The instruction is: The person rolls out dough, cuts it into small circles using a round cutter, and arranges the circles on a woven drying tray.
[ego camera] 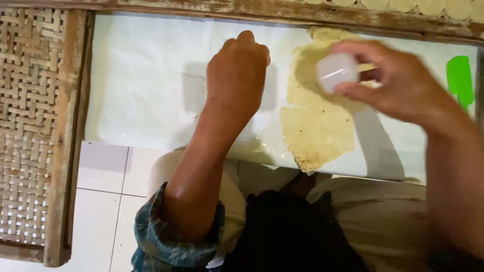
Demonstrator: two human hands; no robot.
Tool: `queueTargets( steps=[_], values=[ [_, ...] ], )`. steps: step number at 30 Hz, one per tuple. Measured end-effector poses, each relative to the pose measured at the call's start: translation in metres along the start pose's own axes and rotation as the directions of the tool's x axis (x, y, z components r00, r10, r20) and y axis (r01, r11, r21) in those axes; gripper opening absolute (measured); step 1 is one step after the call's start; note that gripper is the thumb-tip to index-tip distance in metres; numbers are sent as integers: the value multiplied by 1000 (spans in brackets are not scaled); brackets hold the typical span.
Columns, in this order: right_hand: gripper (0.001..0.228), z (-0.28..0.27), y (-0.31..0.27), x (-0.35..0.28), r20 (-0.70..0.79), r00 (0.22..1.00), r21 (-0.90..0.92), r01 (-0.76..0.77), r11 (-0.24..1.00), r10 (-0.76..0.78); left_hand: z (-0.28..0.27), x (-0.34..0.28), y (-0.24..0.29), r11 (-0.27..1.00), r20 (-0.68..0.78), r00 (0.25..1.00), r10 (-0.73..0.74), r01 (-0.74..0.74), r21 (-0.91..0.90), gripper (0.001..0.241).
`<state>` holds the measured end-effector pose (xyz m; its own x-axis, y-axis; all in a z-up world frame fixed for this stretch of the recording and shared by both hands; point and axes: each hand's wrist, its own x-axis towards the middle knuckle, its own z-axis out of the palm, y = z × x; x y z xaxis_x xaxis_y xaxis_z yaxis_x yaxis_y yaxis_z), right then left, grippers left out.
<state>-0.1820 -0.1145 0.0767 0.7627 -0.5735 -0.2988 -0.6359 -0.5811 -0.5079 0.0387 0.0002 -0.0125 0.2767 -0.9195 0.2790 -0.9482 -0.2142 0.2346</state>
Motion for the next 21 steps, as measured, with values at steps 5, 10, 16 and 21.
queueTargets(
  steps=[5, 10, 16, 21],
  values=[
    [68, -26, 11, -31, -174, 985, 65, 26, 998, -14, -13, -6, 0, 955, 42, 999, -31, 42, -295, 9],
    [56, -15, 33, -40, -169, 985, -135, 18, 991, -41, -30, -9, 7, 892, 0, 1000, 12, -10, -452, 29],
    [65, 17, 29, -36, -70, 998, -353, -32, 935, 7, -25, -7, 8, 923, -1, 1000, 4, -4, -385, 36],
    [53, 27, 17, -38, -67, 977, -338, 167, 926, -200, -10, -6, 5, 980, -45, 999, -1, -8, -198, 35]
  ],
)
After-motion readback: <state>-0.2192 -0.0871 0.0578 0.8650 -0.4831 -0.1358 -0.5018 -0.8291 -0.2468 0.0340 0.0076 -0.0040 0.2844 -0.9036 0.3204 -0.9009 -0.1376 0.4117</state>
